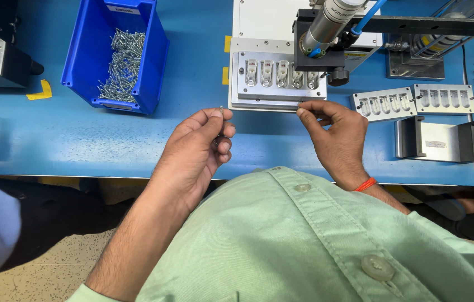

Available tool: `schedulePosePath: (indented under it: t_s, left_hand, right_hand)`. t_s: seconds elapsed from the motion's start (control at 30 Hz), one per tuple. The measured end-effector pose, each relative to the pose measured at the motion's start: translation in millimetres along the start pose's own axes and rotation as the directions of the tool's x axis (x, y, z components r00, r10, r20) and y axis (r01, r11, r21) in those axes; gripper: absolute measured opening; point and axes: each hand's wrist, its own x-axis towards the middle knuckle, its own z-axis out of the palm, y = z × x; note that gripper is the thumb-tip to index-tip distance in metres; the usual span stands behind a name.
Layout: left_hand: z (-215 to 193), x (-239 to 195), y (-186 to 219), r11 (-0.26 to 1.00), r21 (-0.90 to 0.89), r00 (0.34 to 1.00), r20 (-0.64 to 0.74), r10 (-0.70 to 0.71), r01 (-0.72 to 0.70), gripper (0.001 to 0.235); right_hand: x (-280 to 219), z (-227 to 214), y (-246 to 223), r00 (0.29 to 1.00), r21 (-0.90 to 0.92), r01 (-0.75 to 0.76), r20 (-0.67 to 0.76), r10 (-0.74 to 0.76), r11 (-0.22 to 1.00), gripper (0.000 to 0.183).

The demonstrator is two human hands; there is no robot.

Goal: The person picks small metal screws from a blue bin and places them into slots on a white fixture mounted on a workbench. The person repeatedly opens and closes the fixture, inserts screws one at a time, and uses a pneumatic press to secure them. The process is repeated multiple times throughout the clip.

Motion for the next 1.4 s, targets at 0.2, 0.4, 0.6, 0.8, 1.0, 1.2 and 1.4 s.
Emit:
schedulePosePath:
  t_s: [0.2,0.4,0.6,0.8,1.0,1.2,1.4]
  left_hand:
    - [2,1,-2,1.0,-0.011,1.0,0.008,0.001,-0.001,0.021]
    - [1,6,-5,1.0,-0.013,1.0,0.012,0.014,-0.014,0.019]
    - [1,6,-6,0.999,-0.03,1.0,0.008,0.015,-0.015,0.02]
    - [3,4,-5,1.0,0.005,1.0,0.008,0.01,-0.01,0.021]
    - [5,4,-8,0.999,-0.03,0.999,0.04,0.025,-0.024,0.02]
    - [13,6,-10,1.0,0.001,0.999,0.051,0.01,-0.01,0.019]
    - [22,8,-11,1.0,0.017,0.996,0.084,0.018,-0.02,0.02]
  right_hand:
    - [1,-1,-1,1.0,0.039,-0.025,0.006,0.024,0.999,0.014]
    - [2,-5,5,0.993,-0.024,0.102,-0.049,-0.104,0.994,0.011]
    - [6,-8,12,0.973,-0.144,0.21,-0.061,-0.221,0.967,0.01]
    - [2,-22,1,0.975,-0.048,0.22,-0.018,-0.221,0.974,0.011]
    - [9,-80,-11,0.972,0.033,0.119,-0.206,-0.11,0.992,0.009]
    - [54,-94,7,0.938,-0.008,0.331,-0.108,-0.33,0.944,0.012]
    - [86,-73,31,0.917,-0.298,0.4,0.118,-0.382,0.867,0.01]
